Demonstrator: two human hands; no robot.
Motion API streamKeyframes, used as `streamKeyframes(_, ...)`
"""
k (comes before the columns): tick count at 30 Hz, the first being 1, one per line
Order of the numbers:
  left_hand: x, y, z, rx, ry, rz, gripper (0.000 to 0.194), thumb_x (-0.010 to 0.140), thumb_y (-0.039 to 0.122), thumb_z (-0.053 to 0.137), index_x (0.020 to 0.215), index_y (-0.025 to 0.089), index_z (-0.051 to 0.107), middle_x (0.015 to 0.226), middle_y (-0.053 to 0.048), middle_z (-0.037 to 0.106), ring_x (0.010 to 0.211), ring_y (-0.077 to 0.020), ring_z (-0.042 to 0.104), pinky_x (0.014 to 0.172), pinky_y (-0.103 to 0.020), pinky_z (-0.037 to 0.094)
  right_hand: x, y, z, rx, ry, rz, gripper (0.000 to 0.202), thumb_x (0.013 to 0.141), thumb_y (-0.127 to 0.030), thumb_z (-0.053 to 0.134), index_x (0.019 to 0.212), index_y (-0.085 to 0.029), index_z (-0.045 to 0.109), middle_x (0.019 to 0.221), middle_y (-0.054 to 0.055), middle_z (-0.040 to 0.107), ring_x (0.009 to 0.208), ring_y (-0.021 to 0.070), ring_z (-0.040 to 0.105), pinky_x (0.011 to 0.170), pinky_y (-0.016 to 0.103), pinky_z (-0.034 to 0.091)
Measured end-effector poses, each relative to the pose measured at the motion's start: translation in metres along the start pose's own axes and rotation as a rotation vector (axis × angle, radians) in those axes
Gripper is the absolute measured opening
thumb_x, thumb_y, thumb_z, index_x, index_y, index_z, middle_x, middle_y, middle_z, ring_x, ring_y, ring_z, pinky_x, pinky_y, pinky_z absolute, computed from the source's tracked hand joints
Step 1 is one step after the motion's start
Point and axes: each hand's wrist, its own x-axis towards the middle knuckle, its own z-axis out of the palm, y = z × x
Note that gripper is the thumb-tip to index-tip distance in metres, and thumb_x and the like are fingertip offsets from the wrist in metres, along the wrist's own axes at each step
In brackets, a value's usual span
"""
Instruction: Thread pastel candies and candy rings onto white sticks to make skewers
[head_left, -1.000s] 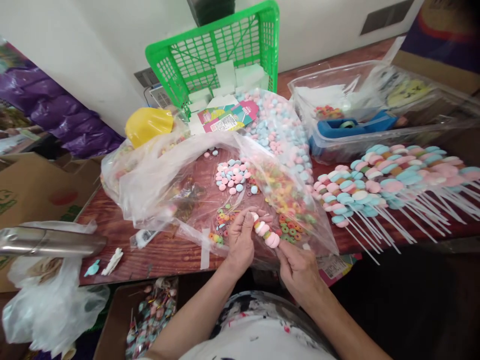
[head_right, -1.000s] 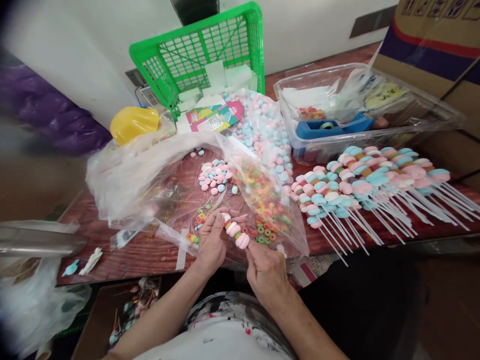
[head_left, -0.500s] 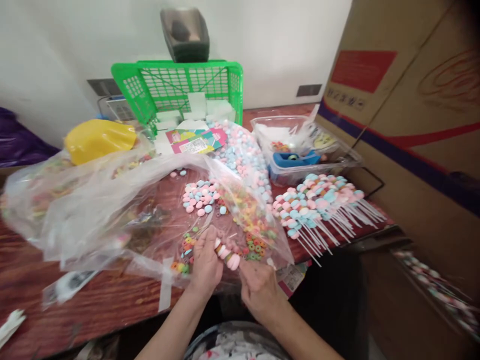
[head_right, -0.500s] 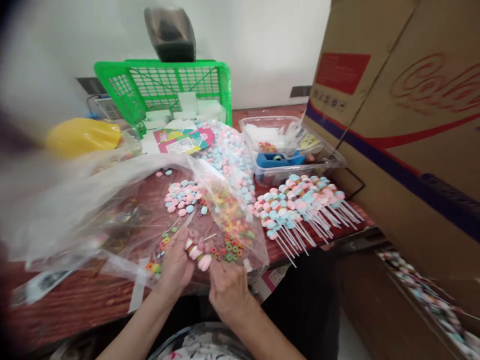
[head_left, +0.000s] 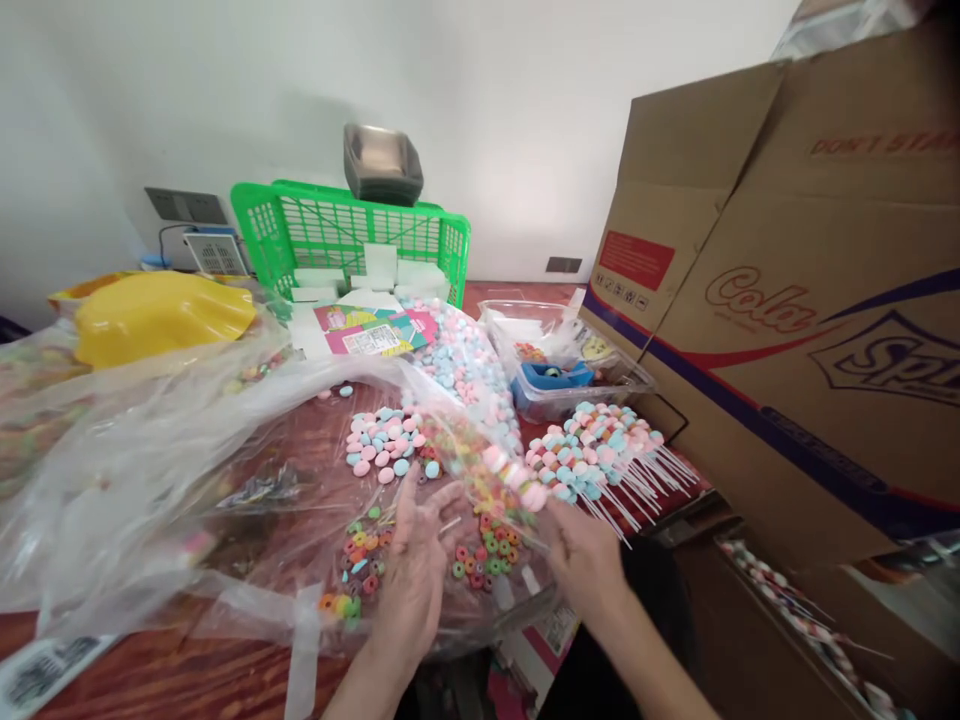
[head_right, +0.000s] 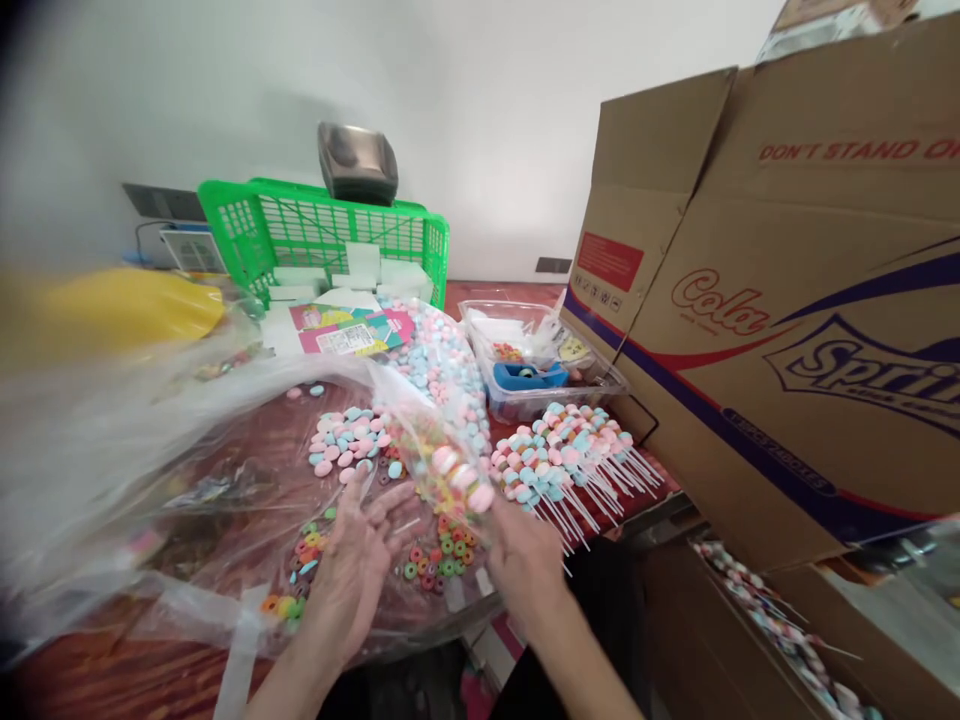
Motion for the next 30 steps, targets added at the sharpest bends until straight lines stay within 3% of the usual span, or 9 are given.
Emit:
streamKeyframes(5,-0.005,0.02,-0.026,0.235,0.04,-0.031,0.048,0.077,0.045,0.068,0.119,0.022,0.061,0.097,-0.008,0.069,0.088,-0.02,0.064,0.077,-0.03,0.053,0.036,0.079,-0.006,-0.261,-0.02,0.104,0.023,0.084,-0.007,0.046,0.075,-0.015,0.066,0.074,0.009,0.066,0.069,0.0174,0.062,0.062,0.025,0.038)
streamKeyframes(11,-0.012,0.037,-0.058,0.651,-0.017,0.074,0.029,0.075,0.042,0.07,0.09,0.017,0.075,0.081,-0.008,0.072,0.077,-0.0193,0.063,0.073,-0.027,0.05,0.036,0.086,-0.016,-0.358,-0.03,0.001,0.021,0.075,-0.004,0.05,0.07,-0.019,0.064,0.078,0.014,0.065,0.072,0.0267,0.06,0.057,0.034,0.035)
streamKeyframes(14,-0.003,0.048,-0.065,0.812,-0.015,0.115,0.027,0.078,0.041,0.067,0.086,0.017,0.075,0.08,-0.007,0.072,0.072,-0.0185,0.062,0.067,-0.026,0.048,0.057,0.071,-0.02,-0.213,0.124,-0.161,0.02,0.079,-0.013,0.05,0.088,-0.019,0.067,0.097,0.015,0.066,0.087,0.0296,0.059,0.067,0.039,0.042)
streamKeyframes(16,0.007,0.054,-0.061,0.888,-0.038,0.127,0.027,0.081,0.041,0.062,0.088,0.018,0.074,0.077,-0.006,0.071,0.068,-0.0174,0.061,0.064,-0.025,0.046,0.089,0.05,-0.014,-0.006,0.101,-0.216,0.024,0.085,-0.014,0.046,0.095,-0.018,0.067,0.1,0.012,0.066,0.094,0.0254,0.06,0.08,0.037,0.045)
streamKeyframes(19,0.016,0.056,-0.045,1.06,-0.156,0.194,0.024,0.086,0.038,0.057,0.088,0.019,0.072,0.079,-0.005,0.069,0.075,-0.0179,0.061,0.071,-0.026,0.045,0.157,0.009,0.016,0.087,-0.351,-0.143,0.027,0.091,-0.01,0.042,0.099,-0.016,0.067,0.105,0.009,0.065,0.098,0.0193,0.061,0.086,0.031,0.046)
streamKeyframes(20,0.017,0.054,-0.04,1.12,-0.212,0.218,0.024,0.087,0.037,0.055,0.087,0.019,0.072,0.08,-0.005,0.069,0.078,-0.0183,0.061,0.073,-0.027,0.044,0.18,-0.004,0.031,0.085,-0.408,-0.127,0.027,0.093,-0.011,0.041,0.099,-0.015,0.067,0.104,0.009,0.065,0.099,0.0187,0.061,0.088,0.031,0.046)
streamKeyframes(23,0.016,0.044,-0.037,1.234,-0.361,0.256,0.027,0.091,0.035,0.05,0.083,0.019,0.071,0.08,-0.006,0.07,0.079,-0.0182,0.062,0.074,-0.027,0.043,0.235,-0.035,0.077,0.074,-0.514,-0.069,0.02,0.094,-0.025,0.052,0.105,-0.013,0.063,0.107,0.009,0.064,0.098,0.0194,0.062,0.086,0.037,0.051)
streamKeyframes(25,0.013,0.038,-0.047,1.262,-0.394,0.268,0.028,0.091,0.035,0.049,0.082,0.019,0.071,0.077,-0.006,0.07,0.075,-0.0174,0.062,0.071,-0.026,0.044,0.256,-0.049,0.103,0.084,-0.571,-0.038,0.032,0.092,-0.034,0.057,0.118,-0.016,0.057,0.117,0.008,0.06,0.1,0.0194,0.061,0.084,0.04,0.053)
streamKeyframes(30,0.007,0.035,-0.081,1.273,-0.295,0.299,0.021,0.089,0.033,0.053,0.086,0.023,0.072,0.075,-0.004,0.071,0.069,-0.0158,0.064,0.065,-0.022,0.046,0.272,-0.066,0.143,0.133,-0.653,0.029,0.034,0.092,-0.034,0.057,0.121,-0.016,0.055,0.121,0.008,0.058,0.102,0.0203,0.061,0.085,0.041,0.053)
